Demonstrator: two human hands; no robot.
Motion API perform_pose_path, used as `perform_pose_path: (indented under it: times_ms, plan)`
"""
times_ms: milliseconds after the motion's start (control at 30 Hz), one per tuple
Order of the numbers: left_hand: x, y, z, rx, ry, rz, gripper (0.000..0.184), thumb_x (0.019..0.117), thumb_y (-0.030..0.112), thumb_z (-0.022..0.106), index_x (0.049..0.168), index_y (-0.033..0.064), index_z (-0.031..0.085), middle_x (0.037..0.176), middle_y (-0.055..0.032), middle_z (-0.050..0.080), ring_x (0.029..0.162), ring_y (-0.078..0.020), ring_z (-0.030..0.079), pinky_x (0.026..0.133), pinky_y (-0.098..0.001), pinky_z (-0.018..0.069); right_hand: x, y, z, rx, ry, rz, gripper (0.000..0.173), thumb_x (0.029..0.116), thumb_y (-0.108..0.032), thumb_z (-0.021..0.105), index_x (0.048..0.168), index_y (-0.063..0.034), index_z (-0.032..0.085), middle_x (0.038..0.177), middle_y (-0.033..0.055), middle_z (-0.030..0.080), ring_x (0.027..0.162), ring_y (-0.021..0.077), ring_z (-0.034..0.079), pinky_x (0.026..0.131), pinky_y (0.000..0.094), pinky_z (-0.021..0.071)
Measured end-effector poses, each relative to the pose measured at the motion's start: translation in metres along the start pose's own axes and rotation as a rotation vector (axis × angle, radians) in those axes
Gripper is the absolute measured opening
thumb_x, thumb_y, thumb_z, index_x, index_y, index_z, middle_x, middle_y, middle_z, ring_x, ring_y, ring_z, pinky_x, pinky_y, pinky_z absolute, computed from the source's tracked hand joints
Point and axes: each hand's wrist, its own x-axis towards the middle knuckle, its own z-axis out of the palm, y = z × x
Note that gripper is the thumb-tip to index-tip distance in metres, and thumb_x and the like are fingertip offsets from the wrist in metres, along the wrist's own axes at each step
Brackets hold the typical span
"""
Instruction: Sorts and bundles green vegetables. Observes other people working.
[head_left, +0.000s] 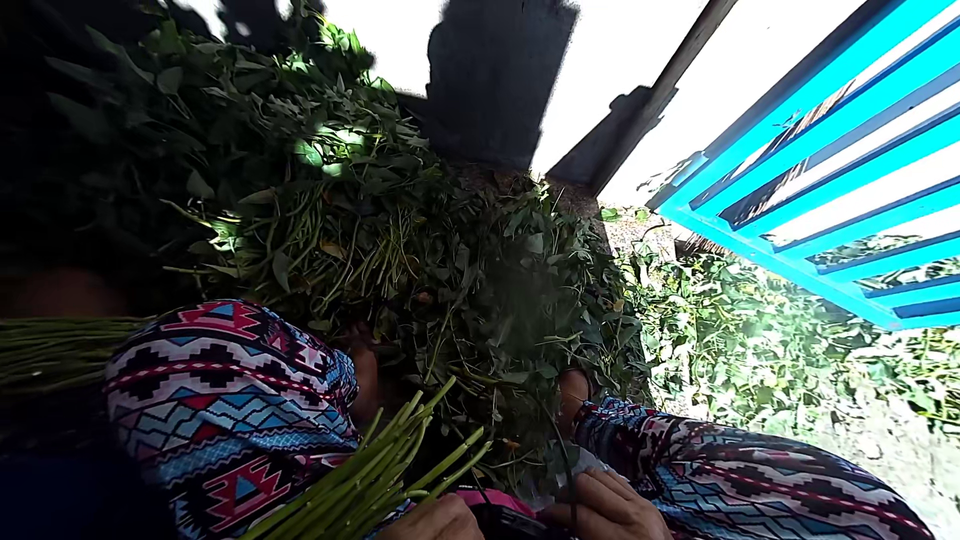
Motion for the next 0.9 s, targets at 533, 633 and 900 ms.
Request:
perform_pose_path:
  times_ms: [533, 633, 900]
  plan:
    - [0.034, -0.011, 0.002, -0.320, 0.137, -0.097, 0.029, 0.1028, 0.008, 0.059, 0.129, -0.0007, 0.067, 0.121, -0.0124, 0.069, 0.102, -0.0148, 0.072, 0.088, -0.0303, 0.0625, 0.014, 0.041, -0.007, 0.406, 0.105, 0.061, 0.027, 0.1010, -0.030, 0.066, 0.093, -0.0068, 0.076, 0.093, 0.0041, 0.069, 0.089, 0.0103, 0.066, 0.076, 0.0259, 0.0562]
    - [0.037, -0.013, 0.003, -0.340, 0.127, -0.120, 0.029, 0.1024, 0.008, 0.060, 0.129, -0.0002, 0.067, 0.122, -0.0118, 0.069, 0.102, -0.0140, 0.072, 0.089, -0.0300, 0.0627, 0.015, 0.044, -0.004, 0.462, 0.085, 0.094, 0.029, 0.1023, -0.030, 0.064, 0.092, -0.0051, 0.076, 0.093, 0.0047, 0.069, 0.089, 0.0100, 0.065, 0.076, 0.0259, 0.0557]
    - [0.040, -0.019, 0.008, -0.354, 0.098, -0.187, 0.032, 0.1024, 0.011, 0.061, 0.133, 0.0032, 0.065, 0.126, -0.0096, 0.067, 0.101, -0.0131, 0.072, 0.087, -0.0295, 0.0635, 0.016, 0.052, 0.006, 0.596, 0.091, 0.197, 0.030, 0.1028, -0.031, 0.063, 0.093, -0.0045, 0.076, 0.092, 0.0044, 0.070, 0.088, 0.0112, 0.066, 0.078, 0.0277, 0.0562]
